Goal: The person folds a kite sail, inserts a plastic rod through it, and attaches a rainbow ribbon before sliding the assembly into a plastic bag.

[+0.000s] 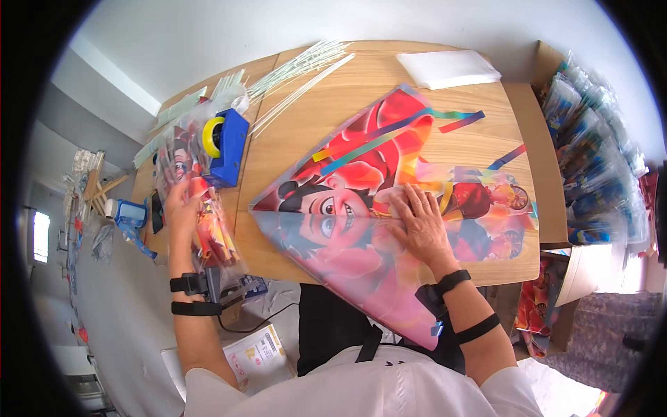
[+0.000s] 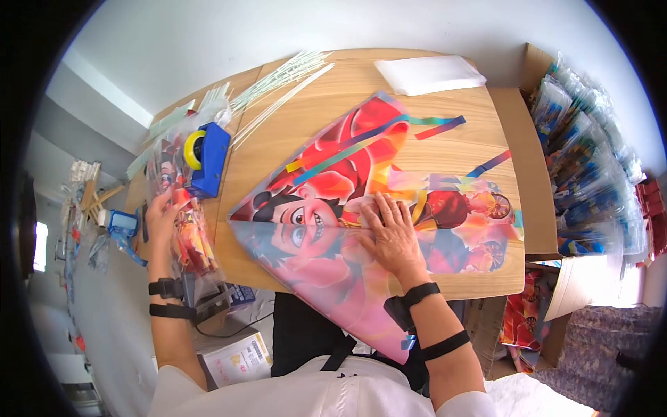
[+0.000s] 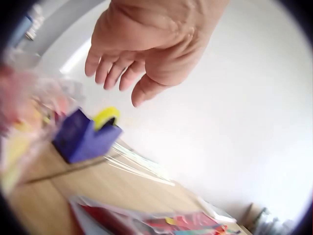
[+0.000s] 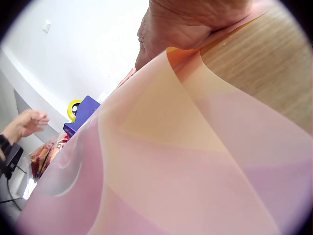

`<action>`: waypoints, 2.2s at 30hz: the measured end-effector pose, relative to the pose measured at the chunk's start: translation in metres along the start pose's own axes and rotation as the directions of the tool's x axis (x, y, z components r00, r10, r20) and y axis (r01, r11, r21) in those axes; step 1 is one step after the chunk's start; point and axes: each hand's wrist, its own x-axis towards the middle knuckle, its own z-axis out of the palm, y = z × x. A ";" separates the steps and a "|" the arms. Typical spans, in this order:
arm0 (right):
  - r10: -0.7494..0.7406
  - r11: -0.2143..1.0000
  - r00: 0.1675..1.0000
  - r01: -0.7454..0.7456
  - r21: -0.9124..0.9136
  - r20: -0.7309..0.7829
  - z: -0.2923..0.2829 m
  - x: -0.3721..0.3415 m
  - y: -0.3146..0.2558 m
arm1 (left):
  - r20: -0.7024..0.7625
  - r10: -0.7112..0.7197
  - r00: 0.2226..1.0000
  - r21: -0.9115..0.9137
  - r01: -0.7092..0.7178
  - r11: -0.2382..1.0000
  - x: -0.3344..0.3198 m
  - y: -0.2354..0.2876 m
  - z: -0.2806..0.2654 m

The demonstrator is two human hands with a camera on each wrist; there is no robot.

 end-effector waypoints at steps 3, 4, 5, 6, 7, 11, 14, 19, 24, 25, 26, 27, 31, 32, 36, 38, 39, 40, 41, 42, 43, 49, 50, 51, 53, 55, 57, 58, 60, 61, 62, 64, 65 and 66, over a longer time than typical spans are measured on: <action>0.000 1.000 1.000 0.000 0.014 -0.005 0.000 0.000 0.000 | 0.313 0.212 0.926 -0.065 -0.202 0.977 0.000 0.098 0.069; 0.008 1.000 1.000 -0.008 0.011 -0.010 0.000 0.002 0.000 | 0.385 0.279 0.880 0.008 -0.306 0.952 -0.003 0.122 0.096; 0.005 1.000 1.000 -0.005 0.011 -0.010 -0.001 0.002 0.000 | 0.463 0.330 0.823 -0.061 -0.342 0.938 -0.003 0.135 0.130; 0.003 1.000 1.000 -0.003 0.011 -0.007 -0.002 0.001 -0.001 | 0.448 0.439 0.779 -0.066 -0.460 0.885 -0.007 0.145 0.166; 0.014 1.000 1.000 -0.014 0.007 -0.010 -0.003 0.001 0.000 | 0.428 0.543 0.722 -0.071 -0.572 0.817 -0.013 0.158 0.196; 0.014 0.999 1.000 -0.014 0.039 -0.014 -0.007 0.001 -0.001 | 0.507 0.501 0.702 0.013 -0.587 0.809 -0.042 0.205 0.245; -0.001 0.999 1.000 0.002 0.032 -0.016 -0.006 0.000 0.000 | 0.562 0.377 0.736 0.157 -0.543 0.825 -0.053 0.196 0.251; 0.028 0.998 0.999 -0.027 0.050 -0.027 -0.006 0.000 0.000 | 0.533 0.371 0.761 0.215 -0.546 0.810 -0.058 0.164 0.233; 0.019 0.999 1.000 -0.017 0.050 -0.024 -0.006 -0.002 0.000 | 0.551 0.405 0.730 0.240 -0.603 0.761 -0.059 0.179 0.224; 0.021 0.998 1.000 -0.020 0.052 -0.022 -0.005 -0.001 0.000 | 0.547 0.399 0.736 0.250 -0.598 0.761 -0.051 0.182 0.220; 0.016 0.999 0.999 -0.014 0.046 -0.036 -0.005 0.000 0.000 | 0.498 0.404 0.767 0.174 -0.545 0.820 -0.036 0.186 0.219; 0.019 0.999 1.000 -0.018 0.035 -0.023 -0.005 0.000 0.000 | 0.452 0.399 0.798 0.094 -0.488 0.868 -0.023 0.187 0.220; 0.019 0.999 0.999 -0.018 0.047 -0.026 -0.006 0.001 0.000 | 0.266 0.377 0.887 -0.087 -0.368 0.926 0.033 0.167 0.254; 0.023 0.998 0.999 -0.022 0.051 -0.022 -0.006 0.002 0.000 | 0.262 0.376 0.889 -0.082 -0.367 0.926 0.042 0.169 0.258; 0.028 0.998 1.000 -0.027 0.051 -0.004 -0.006 0.002 0.000 | 0.383 0.205 0.900 0.145 -0.278 0.949 0.051 0.188 0.262; 0.034 0.999 0.999 -0.034 0.040 0.005 -0.008 0.004 0.001 | 0.396 0.231 0.889 0.197 -0.328 0.924 0.058 0.190 0.266; 0.032 0.998 0.999 -0.033 0.048 0.009 -0.009 0.004 0.000 | 0.432 0.171 0.886 0.162 -0.263 0.951 0.063 0.186 0.270; 0.032 0.998 0.999 -0.032 0.058 0.016 -0.009 0.003 0.000 | 0.472 0.110 0.874 0.130 -0.193 0.973 0.067 0.181 0.274; 0.038 0.998 0.999 -0.039 0.054 0.017 -0.009 0.003 0.000 | 0.478 0.114 0.871 0.126 -0.196 0.972 0.072 0.177 0.277; 0.036 0.998 0.999 -0.036 0.057 0.016 -0.010 0.003 0.000 | 0.512 0.070 0.856 0.120 -0.151 0.981 0.077 0.175 0.279; 0.034 0.997 0.999 -0.035 0.062 0.018 -0.010 0.003 0.000 | 0.549 0.023 0.835 0.118 -0.105 0.987 0.080 0.172 0.280; 0.044 0.997 0.999 -0.045 0.061 0.023 -0.011 0.003 -0.001 | 0.441 0.205 0.874 0.014 -0.236 0.972 0.061 0.184 0.268; 0.040 0.997 0.999 -0.041 0.064 0.021 -0.009 0.004 -0.001 | 0.412 0.263 0.873 0.007 -0.291 0.957 0.058 0.186 0.267; 0.040 0.997 0.999 -0.042 0.059 0.026 -0.008 0.003 -0.001 | 0.411 0.260 0.874 0.010 -0.289 0.957 0.057 0.186 0.267; 0.038 0.998 0.999 -0.040 0.054 0.029 -0.008 0.003 0.000 | 0.370 0.289 0.883 0.055 -0.331 0.942 0.055 0.187 0.269; 0.041 0.998 0.999 -0.042 0.051 0.028 -0.009 0.003 0.000 | 0.378 0.268 0.886 0.059 -0.312 0.948 0.054 0.189 0.269; 0.041 0.998 0.999 -0.042 0.052 0.025 -0.009 0.003 -0.001 | 0.385 0.248 0.889 0.064 -0.294 0.954 0.053 0.191 0.267; 0.044 0.998 0.999 -0.045 0.052 0.025 -0.009 0.003 -0.001 | 0.375 0.267 0.888 0.068 -0.313 0.947 0.051 0.193 0.265; 0.043 0.997 0.999 -0.045 0.056 0.027 -0.009 0.003 -0.001 | 0.363 0.286 0.887 0.073 -0.333 0.940 0.049 0.194 0.263; 0.044 0.997 0.999 -0.045 0.058 0.028 -0.009 0.003 -0.001 | 0.360 0.317 0.878 0.064 -0.362 0.930 0.048 0.194 0.263; 0.043 0.997 0.999 -0.045 0.058 0.027 -0.009 0.003 0.000 | 0.356 0.348 0.868 0.054 -0.391 0.919 0.048 0.195 0.263; 0.038 0.998 0.999 -0.040 0.053 0.028 -0.008 0.003 0.000 | 0.290 0.421 0.859 0.035 -0.450 0.893 0.046 0.191 0.267; 0.038 0.998 0.999 -0.039 0.052 0.027 -0.009 0.002 0.000 | 0.223 0.491 0.842 0.021 -0.507 0.861 0.044 0.189 0.269; 0.038 0.998 0.999 -0.039 0.050 0.032 -0.009 0.002 0.000 | 0.220 0.491 0.843 0.021 -0.508 0.861 0.043 0.190 0.269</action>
